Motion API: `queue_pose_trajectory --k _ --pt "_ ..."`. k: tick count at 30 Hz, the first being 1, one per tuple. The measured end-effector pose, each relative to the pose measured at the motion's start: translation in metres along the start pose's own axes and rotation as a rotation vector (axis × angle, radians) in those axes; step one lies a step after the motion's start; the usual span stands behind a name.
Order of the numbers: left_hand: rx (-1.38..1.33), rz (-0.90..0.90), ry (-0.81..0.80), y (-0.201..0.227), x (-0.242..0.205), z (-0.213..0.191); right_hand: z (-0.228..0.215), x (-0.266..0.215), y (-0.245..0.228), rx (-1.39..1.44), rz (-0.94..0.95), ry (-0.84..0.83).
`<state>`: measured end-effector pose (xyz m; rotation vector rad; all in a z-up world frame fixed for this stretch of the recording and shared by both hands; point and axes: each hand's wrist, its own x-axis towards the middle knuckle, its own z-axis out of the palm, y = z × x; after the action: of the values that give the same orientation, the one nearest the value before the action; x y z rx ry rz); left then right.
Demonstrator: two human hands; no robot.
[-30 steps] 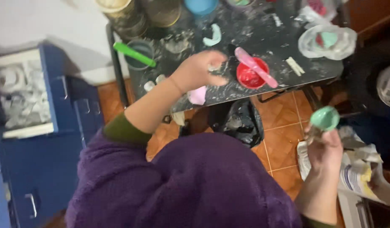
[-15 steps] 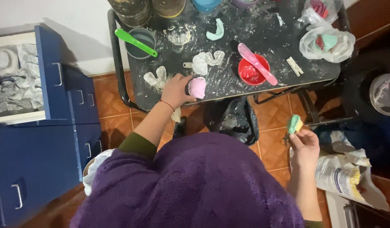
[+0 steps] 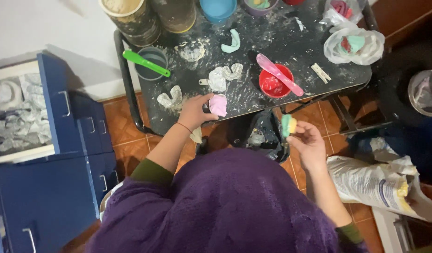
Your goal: The person handles a pink dental mold, then scoops a white powder from a bag into a red bowl. They add water from a blue bowl and mix the contents with a pink spatula to form a pink paste.
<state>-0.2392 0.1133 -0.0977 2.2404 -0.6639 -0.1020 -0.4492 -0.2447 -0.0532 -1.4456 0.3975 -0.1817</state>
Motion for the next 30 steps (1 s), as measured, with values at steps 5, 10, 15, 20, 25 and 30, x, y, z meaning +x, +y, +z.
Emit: queue_pose_trajectory --k 5,10,15,20,25,30 --pt "-0.083 -0.074 -0.074 0.009 0.008 0.002 0.023 0.007 -0.009 0.024 -0.052 -0.067" --pt "-0.158 -0.082 -0.106 0.018 0.015 0.000 0.032 0.010 -0.013 0.019 -0.017 -0.069" --pt "-0.176 -0.045 -0.033 0.027 0.017 -0.003 0.039 0.009 -0.016 -0.016 -0.030 -0.053" --pt "-0.472 -0.031 -0.096 0.051 0.024 -0.014 0.049 0.014 -0.021 -0.005 -0.105 -0.090" --pt "-0.616 0.294 -0.172 0.109 0.044 -0.041 0.074 0.011 -0.061 0.009 -0.191 -0.085" --pt "-0.173 0.587 -0.195 0.186 0.062 -0.080 0.086 -0.005 -0.114 -0.420 -0.443 -0.018"
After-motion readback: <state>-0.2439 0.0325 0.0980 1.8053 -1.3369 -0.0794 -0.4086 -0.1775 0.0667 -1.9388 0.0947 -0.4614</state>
